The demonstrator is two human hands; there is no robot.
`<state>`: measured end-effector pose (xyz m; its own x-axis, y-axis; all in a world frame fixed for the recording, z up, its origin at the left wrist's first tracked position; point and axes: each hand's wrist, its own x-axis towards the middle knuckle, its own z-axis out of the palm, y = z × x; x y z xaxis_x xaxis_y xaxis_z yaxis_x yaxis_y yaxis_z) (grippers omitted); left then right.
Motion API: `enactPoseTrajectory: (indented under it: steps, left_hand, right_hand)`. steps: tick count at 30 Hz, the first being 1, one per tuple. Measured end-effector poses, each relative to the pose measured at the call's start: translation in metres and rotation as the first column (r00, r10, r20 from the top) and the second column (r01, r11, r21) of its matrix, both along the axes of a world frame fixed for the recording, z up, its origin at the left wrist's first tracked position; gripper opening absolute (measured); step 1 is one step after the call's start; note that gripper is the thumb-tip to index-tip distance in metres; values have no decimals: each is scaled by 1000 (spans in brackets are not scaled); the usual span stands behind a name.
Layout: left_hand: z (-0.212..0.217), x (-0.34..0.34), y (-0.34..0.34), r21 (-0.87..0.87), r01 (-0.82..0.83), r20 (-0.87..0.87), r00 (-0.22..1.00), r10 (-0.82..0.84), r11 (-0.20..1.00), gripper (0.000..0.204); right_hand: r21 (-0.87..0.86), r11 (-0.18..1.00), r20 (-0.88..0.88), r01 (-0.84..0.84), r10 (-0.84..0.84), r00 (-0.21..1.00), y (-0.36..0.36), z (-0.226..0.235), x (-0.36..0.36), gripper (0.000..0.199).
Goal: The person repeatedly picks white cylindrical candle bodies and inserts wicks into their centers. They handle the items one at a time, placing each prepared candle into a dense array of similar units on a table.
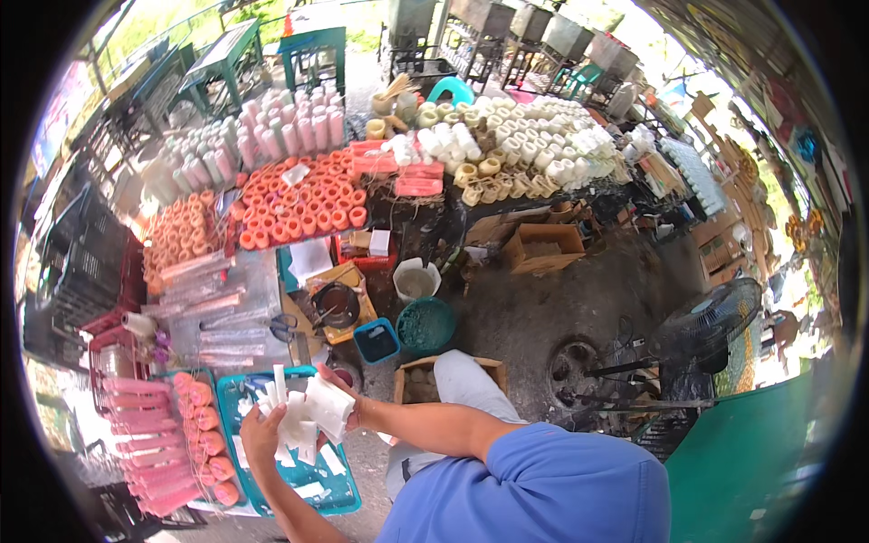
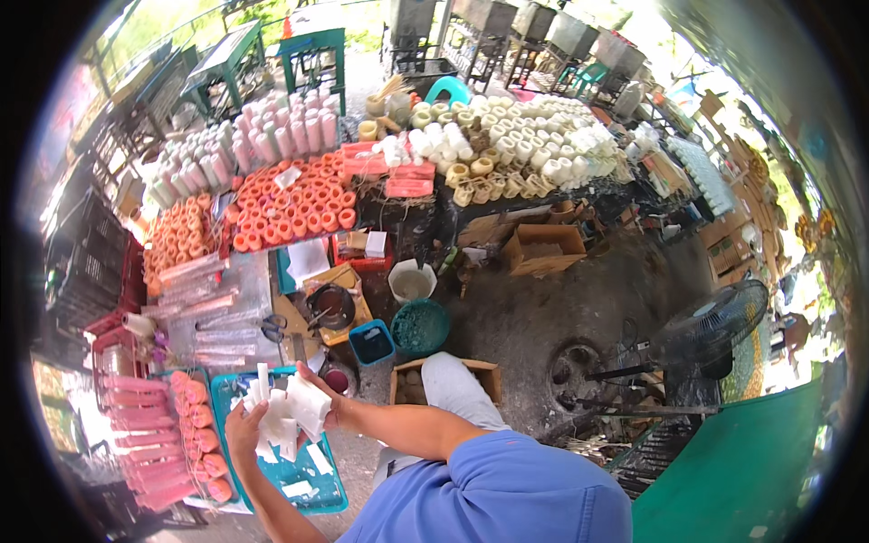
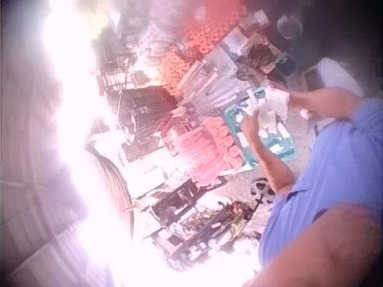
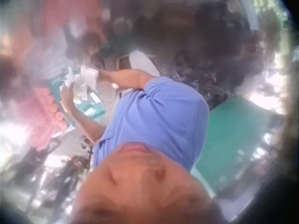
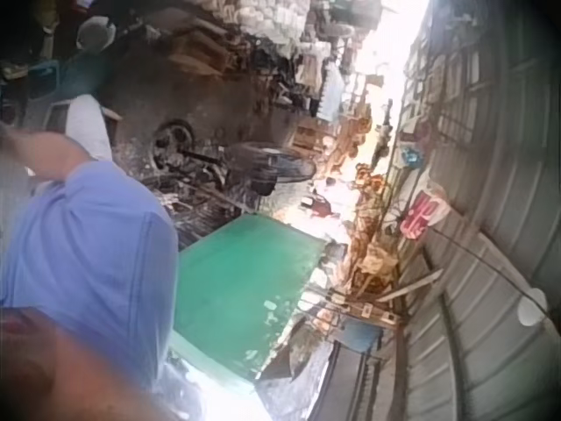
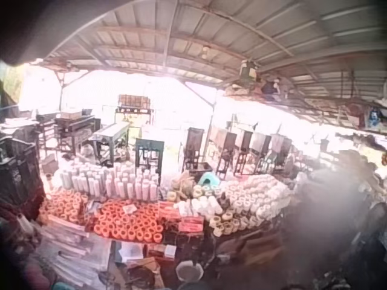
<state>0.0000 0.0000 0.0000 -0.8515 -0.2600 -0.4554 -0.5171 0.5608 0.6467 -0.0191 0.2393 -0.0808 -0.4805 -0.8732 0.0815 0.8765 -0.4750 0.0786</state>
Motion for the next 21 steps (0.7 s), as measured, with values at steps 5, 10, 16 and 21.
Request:
enactPoseTrajectory:
  steps: [5,10,16,21]
  left_hand:
    - [42,-77,88,76,274,-20,962,-274,959,93]
    - [52,-141,213,-143,381,-92,914,-396,913,59]
    - [53,-209,403,-83,457,-18,888,-460,885,53]
    - [41,-258,600,-4,404,30,914,-404,915,58]
  right_hand:
    - [18,982,-16,186,-185,983,83,16,-33,116]
    - [-134,932,-39,338,-345,938,189,16,-68,119]
    - [29,920,75,390,-391,917,363,-9,-121,117]
    - [164,902,98,399,-418,903,547,-22,-168,117]
